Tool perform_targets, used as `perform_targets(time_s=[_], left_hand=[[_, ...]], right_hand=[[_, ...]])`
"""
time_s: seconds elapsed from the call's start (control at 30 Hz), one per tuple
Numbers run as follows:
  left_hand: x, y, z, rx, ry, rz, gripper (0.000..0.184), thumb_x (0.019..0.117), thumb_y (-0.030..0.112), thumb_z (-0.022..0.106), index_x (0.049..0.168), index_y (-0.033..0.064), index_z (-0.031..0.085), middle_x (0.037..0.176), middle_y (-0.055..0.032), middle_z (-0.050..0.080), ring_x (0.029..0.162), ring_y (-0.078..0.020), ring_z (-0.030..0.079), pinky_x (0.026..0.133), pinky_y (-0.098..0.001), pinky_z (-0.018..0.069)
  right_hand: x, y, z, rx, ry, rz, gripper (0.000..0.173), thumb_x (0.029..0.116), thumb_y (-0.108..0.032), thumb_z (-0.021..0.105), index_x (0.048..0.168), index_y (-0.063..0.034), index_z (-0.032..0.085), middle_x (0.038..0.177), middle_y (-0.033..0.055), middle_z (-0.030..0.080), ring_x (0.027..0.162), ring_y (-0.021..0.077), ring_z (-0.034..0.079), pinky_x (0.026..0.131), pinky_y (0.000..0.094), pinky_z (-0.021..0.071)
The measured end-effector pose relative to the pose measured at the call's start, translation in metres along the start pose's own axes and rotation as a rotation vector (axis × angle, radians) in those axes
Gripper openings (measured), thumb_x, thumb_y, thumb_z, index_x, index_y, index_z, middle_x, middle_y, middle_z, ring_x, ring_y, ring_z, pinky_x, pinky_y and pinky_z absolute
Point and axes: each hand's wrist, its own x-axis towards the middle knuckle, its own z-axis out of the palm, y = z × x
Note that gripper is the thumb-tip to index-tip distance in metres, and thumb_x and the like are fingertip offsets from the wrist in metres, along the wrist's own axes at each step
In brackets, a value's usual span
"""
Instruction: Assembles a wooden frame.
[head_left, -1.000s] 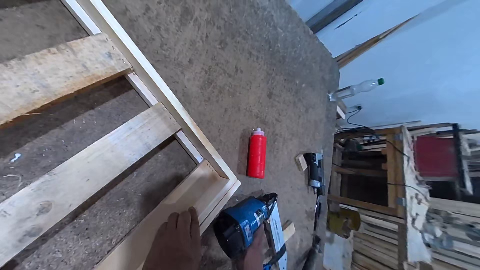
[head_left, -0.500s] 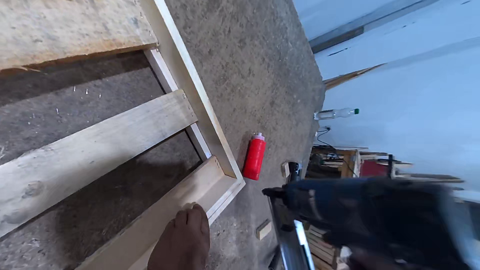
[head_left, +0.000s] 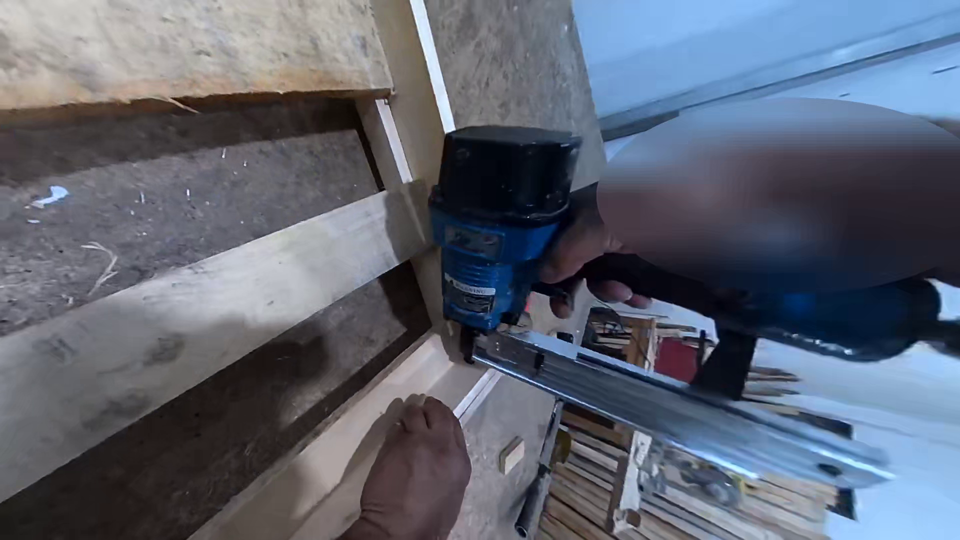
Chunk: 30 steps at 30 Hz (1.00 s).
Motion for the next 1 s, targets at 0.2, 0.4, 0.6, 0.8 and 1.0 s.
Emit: perform_targets(time_s=[0.2, 0.4, 0.6, 0.8, 1.0], left_hand=[[0.001, 0.001, -0.001, -0.018, -0.054, -0.039, 0.026, 0.0907, 0.002, 0.063, 0.115, -0.0031, 0.071, 0.105, -0.0174, 0.068, 0.086, -0.031, 0.07, 0.065, -0.0383, 0.0598], [0.002, -0.001, -0.006, -0.088, -0.086, -0.064, 0.024, 0.0917, 0.003, 0.062, 0.114, -0.0027, 0.072, 0.109, -0.0177, 0.068, 0.09, -0.0308, 0.071, 0.067, -0.0388, 0.0593], [0.002, -0.002, -0.003, -0.117, -0.048, -0.084, 0.024, 0.0947, 0.006, 0.058, 0.111, -0.0025, 0.073, 0.105, -0.0186, 0.071, 0.09, -0.0304, 0.072, 0.068, -0.0384, 0.0598], [0.001, -0.003, -0.019, -0.146, -0.151, -0.078, 0.025, 0.0969, 0.002, 0.056, 0.117, -0.0025, 0.07, 0.115, -0.0195, 0.069, 0.104, -0.0347, 0.071, 0.08, -0.0416, 0.0618], [0.005, 0.004, -0.028, -0.051, -0.331, -0.037, 0.037, 0.0954, 0.002, 0.057, 0.131, -0.0077, 0.06, 0.13, -0.0233, 0.063, 0.121, -0.0411, 0.062, 0.097, -0.0498, 0.0543]], right_hand=[[0.01, -0.03, -0.015, -0.335, -0.043, 0.067, 0.024, 0.0942, -0.038, 0.062, 0.089, -0.0187, 0.076, 0.07, 0.0061, 0.066, 0.054, 0.013, 0.059, 0.05, 0.0263, 0.0488], [0.037, -0.048, -0.015, -0.173, -0.104, 0.082, 0.021, 0.1002, -0.023, 0.056, 0.101, -0.007, 0.069, 0.078, 0.0137, 0.069, 0.05, 0.0175, 0.059, 0.047, 0.031, 0.0515], [0.129, 0.015, -0.087, 0.08, -0.721, -0.072, 0.032, 0.0982, -0.034, 0.054, 0.111, -0.0078, 0.068, 0.084, 0.0199, 0.071, 0.057, 0.0234, 0.07, 0.049, 0.0448, 0.0612], [0.013, -0.021, 0.004, -0.153, -0.007, -0.038, 0.02, 0.0998, -0.022, 0.064, 0.109, -0.004, 0.064, 0.077, 0.013, 0.069, 0.051, 0.0189, 0.061, 0.048, 0.0337, 0.0539], [-0.088, 0.147, 0.116, 0.456, 0.434, -0.184, 0.014, 0.0971, -0.02, 0.068, 0.107, -0.0116, 0.071, 0.07, 0.0078, 0.068, 0.055, 0.0162, 0.064, 0.054, 0.029, 0.0559]])
